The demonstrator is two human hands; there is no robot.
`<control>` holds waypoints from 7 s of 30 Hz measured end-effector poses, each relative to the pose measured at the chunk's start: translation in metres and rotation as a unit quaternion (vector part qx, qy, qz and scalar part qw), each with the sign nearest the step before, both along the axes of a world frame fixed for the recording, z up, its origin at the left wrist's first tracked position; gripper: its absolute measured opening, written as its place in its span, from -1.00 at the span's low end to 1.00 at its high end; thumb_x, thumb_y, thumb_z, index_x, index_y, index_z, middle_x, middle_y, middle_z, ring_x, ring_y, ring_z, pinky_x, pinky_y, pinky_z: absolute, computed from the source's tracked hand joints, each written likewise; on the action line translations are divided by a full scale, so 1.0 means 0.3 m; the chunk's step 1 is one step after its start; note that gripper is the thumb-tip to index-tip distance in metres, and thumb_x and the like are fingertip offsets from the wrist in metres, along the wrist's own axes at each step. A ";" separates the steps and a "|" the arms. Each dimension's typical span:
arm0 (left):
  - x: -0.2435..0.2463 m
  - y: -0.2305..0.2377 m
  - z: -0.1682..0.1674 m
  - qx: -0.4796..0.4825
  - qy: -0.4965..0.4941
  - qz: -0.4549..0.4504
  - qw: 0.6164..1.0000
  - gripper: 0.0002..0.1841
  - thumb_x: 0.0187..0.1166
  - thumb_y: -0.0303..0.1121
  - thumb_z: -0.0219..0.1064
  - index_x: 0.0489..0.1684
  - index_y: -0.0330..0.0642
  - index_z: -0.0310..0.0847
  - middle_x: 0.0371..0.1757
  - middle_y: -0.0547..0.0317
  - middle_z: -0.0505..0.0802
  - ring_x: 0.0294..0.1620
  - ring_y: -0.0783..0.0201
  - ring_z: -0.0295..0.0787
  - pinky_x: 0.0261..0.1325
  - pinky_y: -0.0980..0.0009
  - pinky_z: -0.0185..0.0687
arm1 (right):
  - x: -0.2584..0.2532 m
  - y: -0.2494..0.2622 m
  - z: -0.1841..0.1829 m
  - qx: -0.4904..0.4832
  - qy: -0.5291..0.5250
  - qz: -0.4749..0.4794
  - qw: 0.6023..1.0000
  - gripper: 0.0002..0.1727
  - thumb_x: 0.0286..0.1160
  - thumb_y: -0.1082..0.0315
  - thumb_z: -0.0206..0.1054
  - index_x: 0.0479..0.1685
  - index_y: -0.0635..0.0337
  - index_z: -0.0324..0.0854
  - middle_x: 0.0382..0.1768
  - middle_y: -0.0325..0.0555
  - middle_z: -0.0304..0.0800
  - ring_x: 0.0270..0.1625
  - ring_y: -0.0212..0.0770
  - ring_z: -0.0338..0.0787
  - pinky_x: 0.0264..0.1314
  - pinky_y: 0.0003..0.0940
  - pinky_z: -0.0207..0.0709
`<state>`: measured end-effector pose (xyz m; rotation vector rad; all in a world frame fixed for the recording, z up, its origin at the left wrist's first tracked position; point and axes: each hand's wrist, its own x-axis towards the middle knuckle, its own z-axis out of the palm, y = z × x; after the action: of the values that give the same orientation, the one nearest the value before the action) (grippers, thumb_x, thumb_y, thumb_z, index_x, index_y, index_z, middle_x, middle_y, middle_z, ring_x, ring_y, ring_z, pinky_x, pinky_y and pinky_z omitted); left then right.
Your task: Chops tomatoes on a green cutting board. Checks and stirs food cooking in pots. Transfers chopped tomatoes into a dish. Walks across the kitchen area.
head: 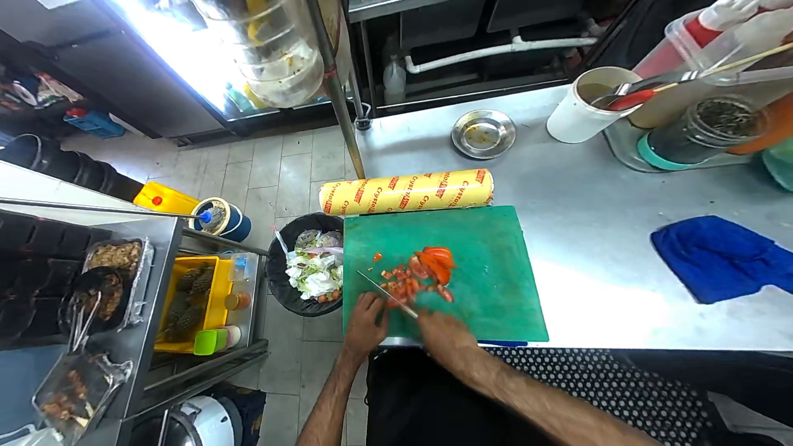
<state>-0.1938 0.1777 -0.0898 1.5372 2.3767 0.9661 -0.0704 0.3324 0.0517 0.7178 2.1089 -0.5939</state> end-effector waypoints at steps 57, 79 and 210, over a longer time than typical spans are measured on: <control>-0.032 0.579 0.226 -0.370 -0.102 0.025 0.923 -0.60 0.49 -0.21 0.45 0.25 -0.17 0.66 0.22 -0.09 0.79 0.37 -0.11 0.65 0.43 -0.10 0.53 | 0.550 0.302 -0.162 -0.051 0.221 -0.328 0.917 -0.42 0.81 -0.22 -0.08 -0.07 0.10 0.59 -0.46 -0.08 0.65 -0.49 -0.10 0.72 -0.38 -0.07 0.64; 0.042 0.031 0.126 -0.048 -0.330 0.270 0.903 -0.51 0.45 -0.22 0.58 0.28 -0.28 0.64 0.00 0.01 0.89 -0.17 0.21 0.90 -0.06 0.23 0.90 | 0.277 0.161 -0.233 -0.048 0.131 -0.009 0.990 -0.42 0.85 -0.12 -0.13 0.31 0.13 0.59 0.02 0.29 0.80 0.15 0.35 0.82 0.12 0.31 0.67; 0.056 0.566 0.065 -0.086 -0.009 -0.202 0.976 -0.55 0.79 0.04 0.09 0.15 -0.09 0.75 0.26 0.08 0.81 0.47 0.15 0.63 0.59 0.27 0.49 | 0.270 0.303 -0.070 0.080 0.051 -0.157 0.983 -0.63 0.76 0.36 0.02 0.45 0.20 0.40 0.09 0.27 0.79 0.18 0.32 0.83 0.10 0.20 0.72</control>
<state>-0.1769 0.3474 -0.0703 1.8291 1.9568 0.6629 0.0106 0.4232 0.0307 1.1465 2.1716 -0.6470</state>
